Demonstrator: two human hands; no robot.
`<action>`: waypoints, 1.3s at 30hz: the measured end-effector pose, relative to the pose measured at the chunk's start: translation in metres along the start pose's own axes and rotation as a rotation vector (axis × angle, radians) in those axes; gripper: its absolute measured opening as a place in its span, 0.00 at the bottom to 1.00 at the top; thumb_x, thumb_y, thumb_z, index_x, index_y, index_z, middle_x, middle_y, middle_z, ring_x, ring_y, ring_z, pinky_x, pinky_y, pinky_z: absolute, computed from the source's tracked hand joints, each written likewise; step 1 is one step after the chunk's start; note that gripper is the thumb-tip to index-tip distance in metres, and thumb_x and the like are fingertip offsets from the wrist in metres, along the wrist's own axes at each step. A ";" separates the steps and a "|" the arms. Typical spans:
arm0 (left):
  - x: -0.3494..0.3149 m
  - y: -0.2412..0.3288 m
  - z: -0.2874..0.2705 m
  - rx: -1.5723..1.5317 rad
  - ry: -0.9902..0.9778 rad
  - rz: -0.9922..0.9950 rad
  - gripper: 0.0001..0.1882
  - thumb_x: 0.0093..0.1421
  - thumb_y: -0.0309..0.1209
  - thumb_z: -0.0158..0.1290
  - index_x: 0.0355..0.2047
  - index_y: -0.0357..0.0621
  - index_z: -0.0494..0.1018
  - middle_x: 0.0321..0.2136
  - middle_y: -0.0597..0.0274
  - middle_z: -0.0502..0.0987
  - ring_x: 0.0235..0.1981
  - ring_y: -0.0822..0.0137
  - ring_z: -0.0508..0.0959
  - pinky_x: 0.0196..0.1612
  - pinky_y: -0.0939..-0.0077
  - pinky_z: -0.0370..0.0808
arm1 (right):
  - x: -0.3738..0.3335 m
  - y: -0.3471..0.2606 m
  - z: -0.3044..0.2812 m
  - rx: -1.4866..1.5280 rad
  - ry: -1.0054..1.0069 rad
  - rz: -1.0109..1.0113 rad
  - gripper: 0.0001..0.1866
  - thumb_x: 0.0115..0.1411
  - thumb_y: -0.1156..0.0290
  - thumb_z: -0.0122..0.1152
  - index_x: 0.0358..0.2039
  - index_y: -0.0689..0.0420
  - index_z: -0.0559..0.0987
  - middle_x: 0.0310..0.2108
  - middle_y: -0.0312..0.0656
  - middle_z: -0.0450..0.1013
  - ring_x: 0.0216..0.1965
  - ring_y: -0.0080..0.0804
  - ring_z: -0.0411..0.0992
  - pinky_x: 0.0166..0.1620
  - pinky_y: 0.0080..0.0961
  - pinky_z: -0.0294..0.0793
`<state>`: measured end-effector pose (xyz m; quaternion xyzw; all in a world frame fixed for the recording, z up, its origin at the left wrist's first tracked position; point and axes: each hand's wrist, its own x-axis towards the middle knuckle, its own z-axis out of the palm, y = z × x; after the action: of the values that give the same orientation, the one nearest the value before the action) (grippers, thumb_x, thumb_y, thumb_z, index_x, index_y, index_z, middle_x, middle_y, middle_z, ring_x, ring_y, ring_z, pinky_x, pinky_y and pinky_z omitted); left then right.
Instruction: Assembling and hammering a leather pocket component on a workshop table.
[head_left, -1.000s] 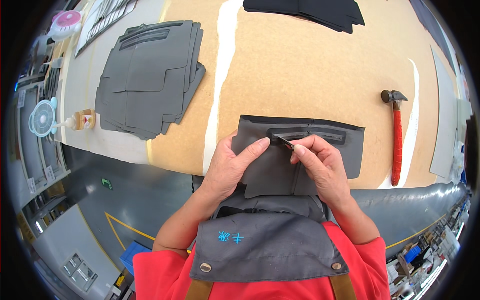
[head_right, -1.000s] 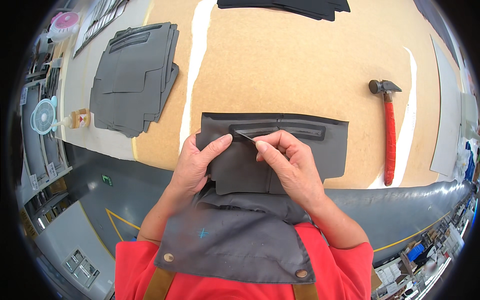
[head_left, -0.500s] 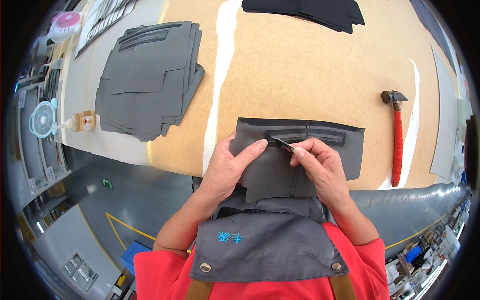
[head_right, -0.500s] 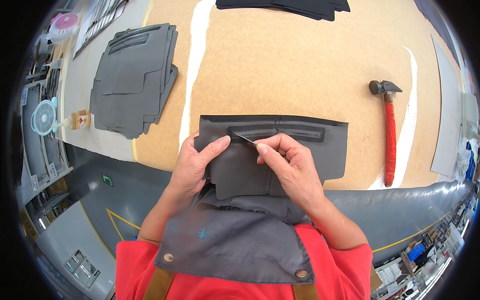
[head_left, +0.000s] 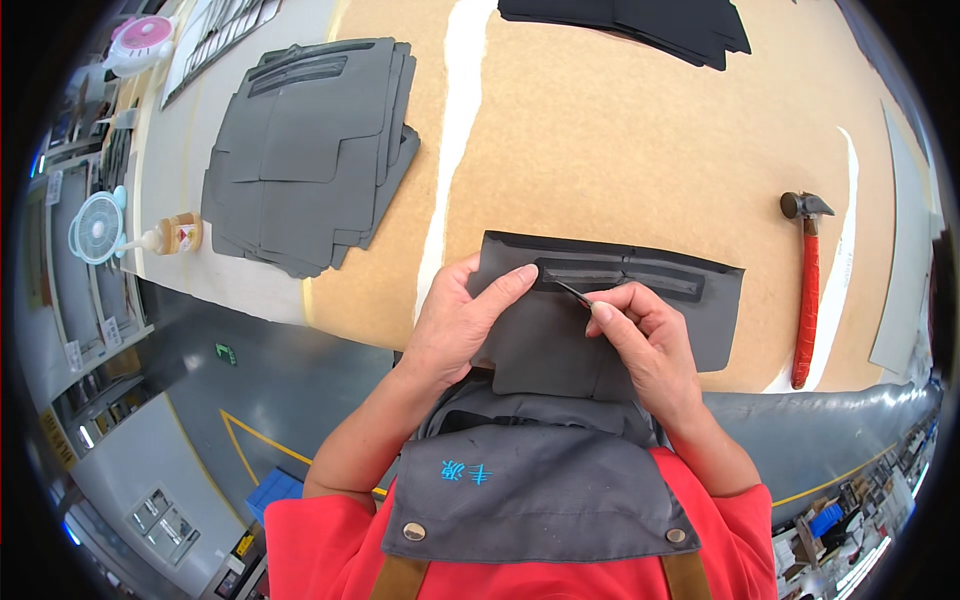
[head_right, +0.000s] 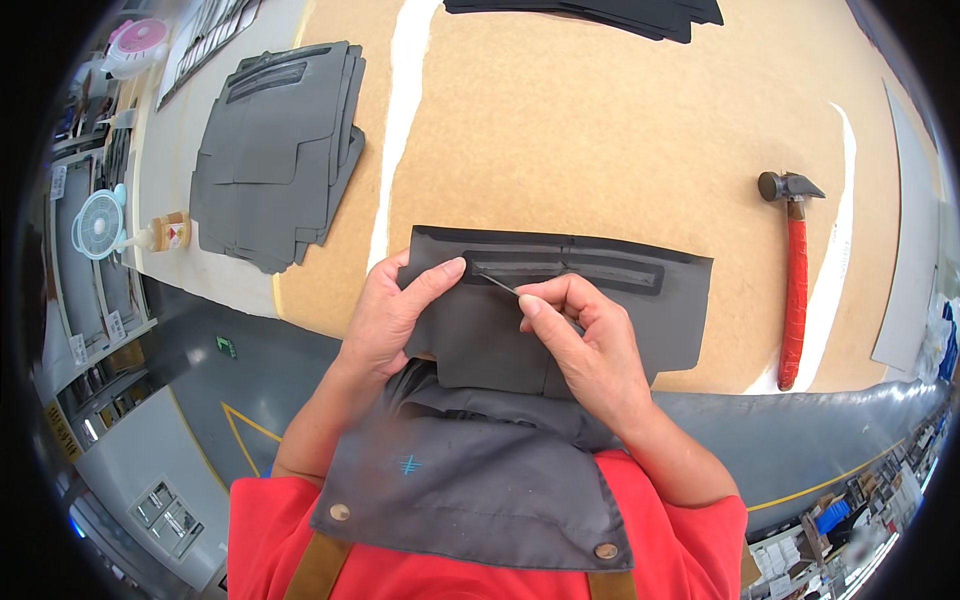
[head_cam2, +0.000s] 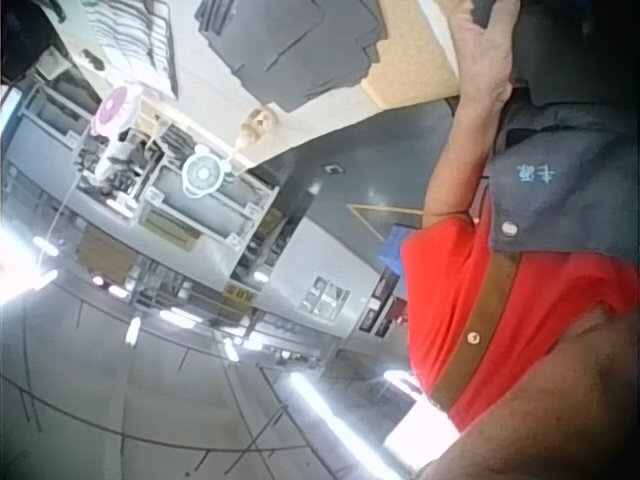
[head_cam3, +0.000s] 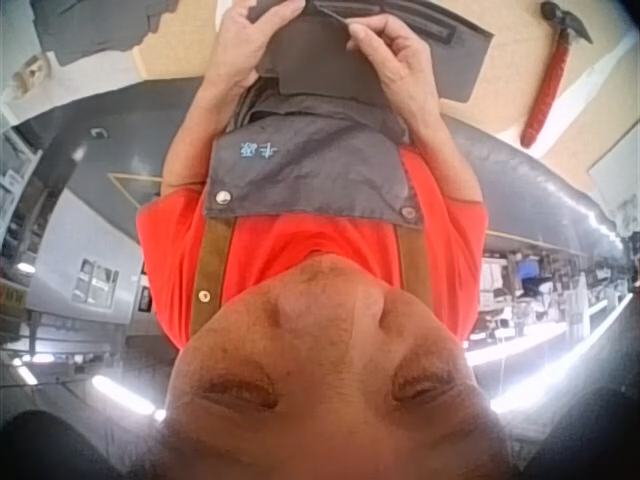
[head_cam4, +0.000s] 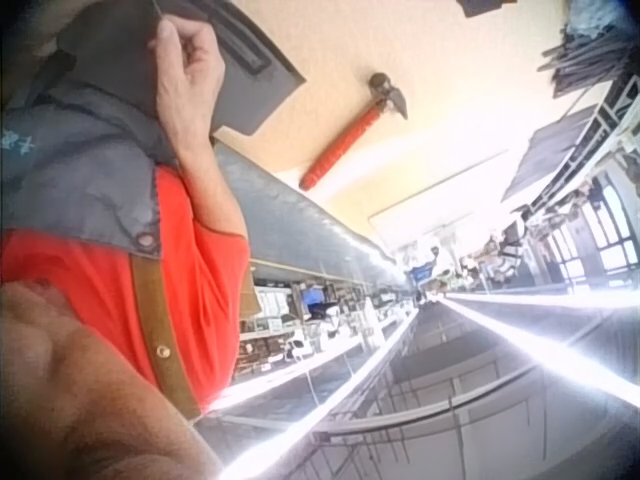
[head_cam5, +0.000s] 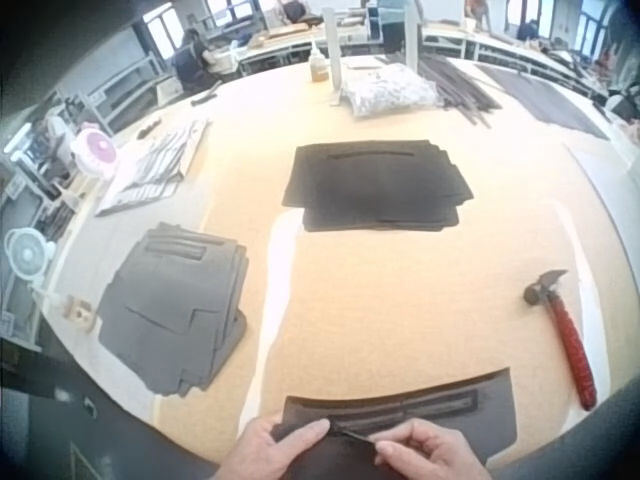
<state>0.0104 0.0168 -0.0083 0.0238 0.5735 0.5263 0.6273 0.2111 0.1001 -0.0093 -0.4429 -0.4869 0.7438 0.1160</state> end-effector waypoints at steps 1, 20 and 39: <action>0.001 0.000 0.000 0.000 0.001 -0.001 0.14 0.65 0.28 0.63 0.48 0.36 0.77 0.41 0.57 0.84 0.39 0.70 0.84 0.43 0.76 0.83 | 0.000 0.000 0.000 0.004 0.003 0.006 0.12 0.71 0.65 0.60 0.45 0.62 0.81 0.34 0.34 0.78 0.39 0.17 0.73 0.46 0.18 0.72; 0.003 -0.001 -0.005 -0.098 -0.058 -0.055 0.20 0.66 0.26 0.60 0.56 0.33 0.70 0.45 0.54 0.81 0.44 0.68 0.83 0.47 0.74 0.82 | -0.001 -0.004 0.002 0.009 0.025 0.063 0.11 0.71 0.67 0.60 0.46 0.62 0.81 0.33 0.32 0.77 0.36 0.14 0.70 0.43 0.15 0.68; 0.002 -0.003 -0.006 -0.121 -0.056 0.004 0.17 0.65 0.24 0.61 0.53 0.34 0.73 0.44 0.54 0.82 0.42 0.69 0.84 0.45 0.74 0.84 | -0.003 -0.007 0.000 0.023 0.028 0.082 0.12 0.71 0.67 0.60 0.45 0.63 0.81 0.33 0.32 0.77 0.37 0.15 0.72 0.45 0.15 0.69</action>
<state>0.0075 0.0137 -0.0136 0.0017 0.5229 0.5604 0.6423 0.2112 0.1013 -0.0018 -0.4716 -0.4582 0.7472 0.0972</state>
